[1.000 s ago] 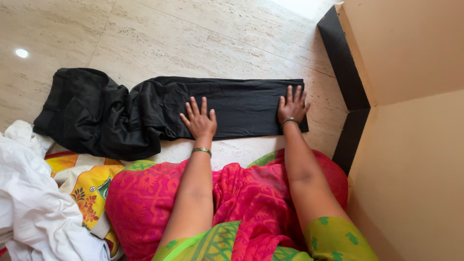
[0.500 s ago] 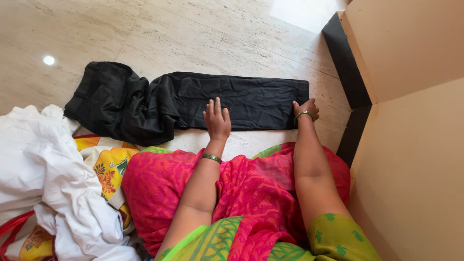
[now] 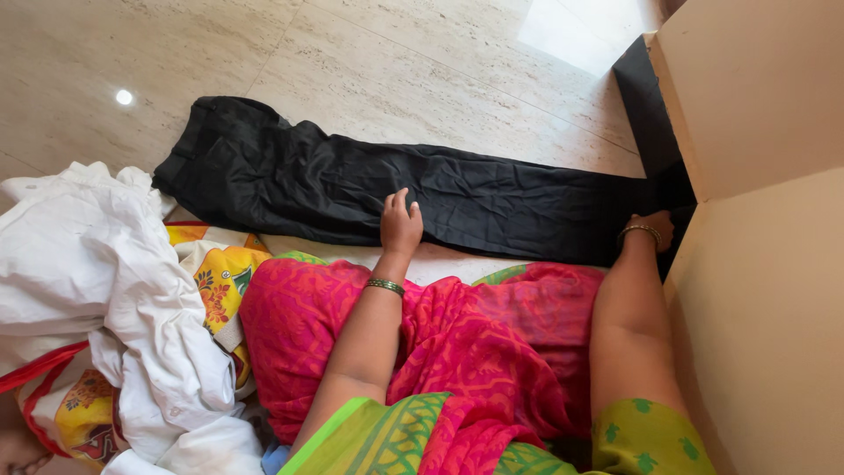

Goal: The person picks up a pair of black trousers from a pile of laundry, spreads them out on the floor, and folds them into a rectangular shape before placing them into a white and red bag.

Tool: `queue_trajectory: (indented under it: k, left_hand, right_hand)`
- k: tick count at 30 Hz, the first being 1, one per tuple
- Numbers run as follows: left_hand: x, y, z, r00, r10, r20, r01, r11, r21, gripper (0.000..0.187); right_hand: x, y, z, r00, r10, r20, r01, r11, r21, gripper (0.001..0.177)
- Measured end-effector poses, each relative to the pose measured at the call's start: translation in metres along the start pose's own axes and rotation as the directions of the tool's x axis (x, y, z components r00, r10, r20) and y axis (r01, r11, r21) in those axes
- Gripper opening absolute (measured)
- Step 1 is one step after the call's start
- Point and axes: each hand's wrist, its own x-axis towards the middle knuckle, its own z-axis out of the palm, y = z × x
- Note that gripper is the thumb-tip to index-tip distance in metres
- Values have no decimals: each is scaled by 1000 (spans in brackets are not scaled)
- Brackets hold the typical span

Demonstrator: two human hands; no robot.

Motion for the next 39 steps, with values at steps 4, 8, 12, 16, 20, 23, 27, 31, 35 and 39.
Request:
queue_trajectory:
  k: [4,8,12,16,20,23,27,31,35,39]
  left_hand:
    - [34,-10,-26,995,-19,-98,20,1000,11,36]
    - [98,-50,-92,984,-138,-111,161,958,236,39]
    - [137,-124,-172,779,-565,-271,627,695,352,68]
    - [138,-209,-218,222,-847,-483,948,304,-98,100]
    - [154,-249,-216,-5,-927,-375,962,97,-255,116]
    - [164,-260,-203,173,-836,-521,984,162,68,136]
    - [172,-261,-204,202,-884,-423,974,226,-8,140]
    - [177,-252,-206,126,-913,-389,975,187,-124,142]
    - [181,-251,-203,160,-901,-403,982,188,-30,127]
    - [188,-284,-200,208,-960,-187,778,279,-563,94]
  right_hand:
    - [-5,-12,17,992,-36,-124,28,997,-67,77]
    - [-25,-54,57,824,-485,-292,416,869,-270,70]
    - [-85,-87,124,675,-725,-137,704,688,-178,62]
    - [-150,-98,171,543,-832,112,837,528,-142,68]
    - [-164,-95,176,477,-875,87,870,456,-187,67]
    - [-164,-93,176,484,-871,88,865,461,-196,67]
    - [-164,-92,176,458,-887,56,880,444,-168,66]
    - [-164,-92,175,459,-887,49,880,447,-160,66]
    - [-164,-93,174,462,-885,49,878,449,-167,65]
    - [-163,-93,176,457,-888,49,880,444,-166,66]
